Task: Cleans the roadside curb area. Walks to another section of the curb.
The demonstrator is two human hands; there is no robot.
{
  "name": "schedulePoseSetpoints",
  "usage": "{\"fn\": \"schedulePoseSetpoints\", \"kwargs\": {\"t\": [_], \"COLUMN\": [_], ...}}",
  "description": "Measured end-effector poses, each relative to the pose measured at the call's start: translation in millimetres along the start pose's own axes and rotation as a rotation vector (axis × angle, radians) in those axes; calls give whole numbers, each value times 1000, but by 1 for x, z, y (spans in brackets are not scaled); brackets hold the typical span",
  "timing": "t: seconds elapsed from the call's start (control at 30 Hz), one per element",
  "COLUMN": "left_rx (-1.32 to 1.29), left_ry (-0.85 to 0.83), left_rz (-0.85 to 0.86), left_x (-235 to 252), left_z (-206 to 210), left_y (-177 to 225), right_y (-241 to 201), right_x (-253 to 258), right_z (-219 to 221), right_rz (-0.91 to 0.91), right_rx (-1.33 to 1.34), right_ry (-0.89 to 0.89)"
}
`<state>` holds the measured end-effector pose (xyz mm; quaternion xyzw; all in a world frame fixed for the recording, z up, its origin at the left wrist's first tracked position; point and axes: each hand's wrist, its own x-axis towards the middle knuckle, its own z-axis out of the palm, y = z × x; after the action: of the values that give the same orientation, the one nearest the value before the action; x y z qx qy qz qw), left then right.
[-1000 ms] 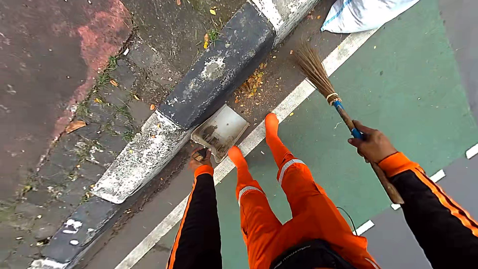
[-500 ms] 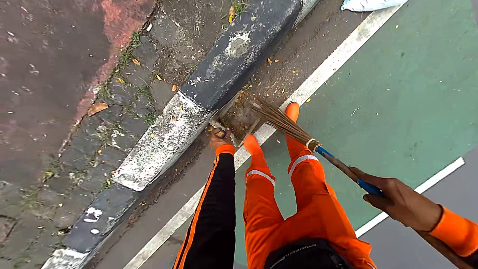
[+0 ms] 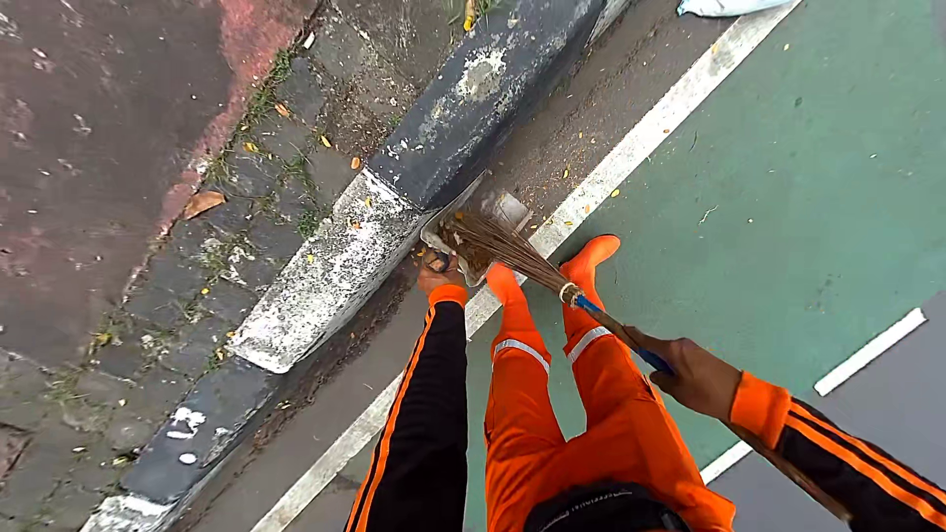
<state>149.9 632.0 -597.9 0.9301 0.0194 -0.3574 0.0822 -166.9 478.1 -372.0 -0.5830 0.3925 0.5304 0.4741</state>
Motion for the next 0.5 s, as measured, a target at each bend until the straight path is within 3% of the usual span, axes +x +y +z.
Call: {"fn": "schedulePoseSetpoints", "kwargs": {"t": [0.07, 0.13, 0.23, 0.3, 0.37, 0.43, 0.5], "left_rx": [23, 57, 138, 157, 153, 140, 138], "left_ry": [-7, -2, -34, -48, -42, -32, -12], "left_rz": [16, 41, 61, 68, 62, 57, 50], "left_x": [-4, -6, -10, -14, -17, -17, -20], "left_z": [-7, -10, -12, -7, -1, 4, 6], "left_y": [-7, -21, -27, -31, -30, -24, -32], "right_y": [40, 72, 81, 64, 30, -8, -13], "right_x": [-57, -78, -20, 49, 92, 87, 41], "right_z": [14, 23, 7, -2, 12, 36, 57], "right_rz": [30, 115, 296, 369, 297, 160, 62], "right_rx": [204, 434, 667, 651, 519, 366, 303], "right_ry": [113, 294, 474, 413, 258, 109, 23]}}
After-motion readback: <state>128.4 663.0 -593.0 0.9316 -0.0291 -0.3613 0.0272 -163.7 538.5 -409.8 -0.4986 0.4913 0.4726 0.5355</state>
